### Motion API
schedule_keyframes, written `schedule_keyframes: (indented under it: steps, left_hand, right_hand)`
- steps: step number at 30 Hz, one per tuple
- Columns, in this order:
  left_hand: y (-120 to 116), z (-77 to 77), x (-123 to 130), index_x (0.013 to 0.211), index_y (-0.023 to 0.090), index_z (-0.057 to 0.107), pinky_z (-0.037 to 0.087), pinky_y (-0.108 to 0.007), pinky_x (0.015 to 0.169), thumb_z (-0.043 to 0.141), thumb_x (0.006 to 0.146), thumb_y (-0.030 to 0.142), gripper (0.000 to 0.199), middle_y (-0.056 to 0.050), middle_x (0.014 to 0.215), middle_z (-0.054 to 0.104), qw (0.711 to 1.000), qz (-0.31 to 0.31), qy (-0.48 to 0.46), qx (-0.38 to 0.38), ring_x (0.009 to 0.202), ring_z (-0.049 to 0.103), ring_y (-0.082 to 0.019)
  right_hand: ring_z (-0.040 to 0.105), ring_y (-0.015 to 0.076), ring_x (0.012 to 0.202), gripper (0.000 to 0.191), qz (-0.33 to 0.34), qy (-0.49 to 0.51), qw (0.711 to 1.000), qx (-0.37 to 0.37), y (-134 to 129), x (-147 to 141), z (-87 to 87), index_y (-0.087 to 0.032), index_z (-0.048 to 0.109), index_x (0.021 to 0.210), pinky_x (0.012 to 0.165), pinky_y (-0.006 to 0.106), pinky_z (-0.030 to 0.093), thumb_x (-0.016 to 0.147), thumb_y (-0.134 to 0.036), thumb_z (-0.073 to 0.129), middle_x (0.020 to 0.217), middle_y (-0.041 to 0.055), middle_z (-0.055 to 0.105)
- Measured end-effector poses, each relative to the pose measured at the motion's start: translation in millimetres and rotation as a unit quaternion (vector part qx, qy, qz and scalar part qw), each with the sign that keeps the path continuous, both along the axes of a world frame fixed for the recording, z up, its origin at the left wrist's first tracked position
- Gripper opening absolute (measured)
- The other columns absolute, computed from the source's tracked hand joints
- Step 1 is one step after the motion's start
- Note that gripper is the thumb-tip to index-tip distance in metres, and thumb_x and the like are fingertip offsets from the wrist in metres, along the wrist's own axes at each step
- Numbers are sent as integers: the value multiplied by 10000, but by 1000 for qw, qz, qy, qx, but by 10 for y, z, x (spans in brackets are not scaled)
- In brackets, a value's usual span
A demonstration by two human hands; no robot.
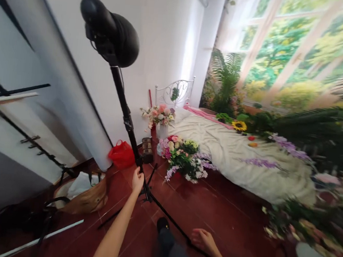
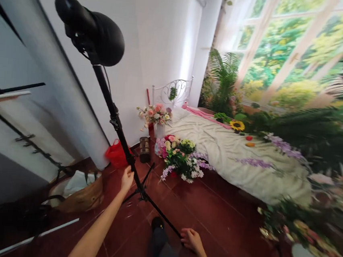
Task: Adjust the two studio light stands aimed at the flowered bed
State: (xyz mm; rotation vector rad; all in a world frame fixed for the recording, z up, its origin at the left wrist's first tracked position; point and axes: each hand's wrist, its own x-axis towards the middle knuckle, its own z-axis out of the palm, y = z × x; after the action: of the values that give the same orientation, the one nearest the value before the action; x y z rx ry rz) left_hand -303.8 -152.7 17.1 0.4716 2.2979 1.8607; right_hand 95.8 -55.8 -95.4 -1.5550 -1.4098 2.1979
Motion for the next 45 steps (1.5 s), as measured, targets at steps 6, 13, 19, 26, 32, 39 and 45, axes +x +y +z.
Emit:
schedule_keyframes:
  steps: [6, 13, 19, 26, 32, 39, 45]
  left_hand:
    - [-484, -821, 1740, 822, 165, 599, 449, -274, 582, 629, 676, 443, 315, -38, 722, 652, 859, -333, -281, -270, 568, 611, -147]
    - [-137, -1030, 3529, 544, 226, 539, 480, -432, 671, 711, 510, 481, 310, -28, 584, 608, 706, -580, -270, -305, 646, 646, -237]
    - [726, -608, 4467, 735, 167, 607, 485, -343, 648, 664, 560, 515, 394, -20, 628, 625, 686, -647, -196, -270, 601, 620, -176]
    - [1694, 44, 5753, 791, 136, 638, 497, -300, 654, 630, 659, 443, 335, -61, 750, 675, 678, -714, -103, -138, 713, 639, -186]
    - [2287, 812, 7131, 951, 174, 635, 498, -333, 796, 586, 773, 413, 302, -74, 931, 687, 643, -766, 7, -25, 860, 636, -182]
    - [2683, 1367, 8555, 1299, 223, 383, 446, -350, 915, 716, 700, 321, 692, -135, 1321, 495, 661, -739, 39, 125, 1185, 503, -220]
    - [2827, 1348, 9177, 1119, 202, 495, 470, -302, 810, 574, 816, 422, 383, -58, 973, 625, 746, -647, 50, 150, 905, 605, -171]
  right_hand:
    - [681, 221, 626, 252, -160, -9, 987, -32, -825, 1186, -233, -268, 639, 652, 545, 310, 503, 528, -466, 545, 711, 63, 702]
    - [671, 181, 608, 227, -317, 11, 948, 14, -1039, 1933, 155, -245, 649, 724, 523, 268, 510, 613, -424, 564, 734, 64, 710]
    - [688, 175, 682, 244, -407, 56, 911, 20, -844, 2513, 651, -208, 646, 839, 571, 271, 537, 727, -414, 579, 830, 77, 718]
    - [683, 123, 725, 228, -513, 206, 833, -11, -504, 3588, 985, -188, 640, 962, 631, 217, 528, 841, -341, 523, 921, 67, 717]
    - [628, 83, 584, 195, -536, 472, 683, -152, 215, 4954, 1310, -154, 607, 898, 517, 158, 495, 899, -310, 491, 735, 17, 688]
    - [555, 50, 532, 243, -431, 564, 692, -128, 1073, 6176, 1600, -152, 556, 862, 464, 104, 451, 896, -389, 514, 633, -25, 602]
    - [451, 37, 425, 376, -346, 544, 745, -171, 1341, 6430, 1769, -176, 426, 625, 377, 93, 364, 919, -406, 470, 488, -56, 462]
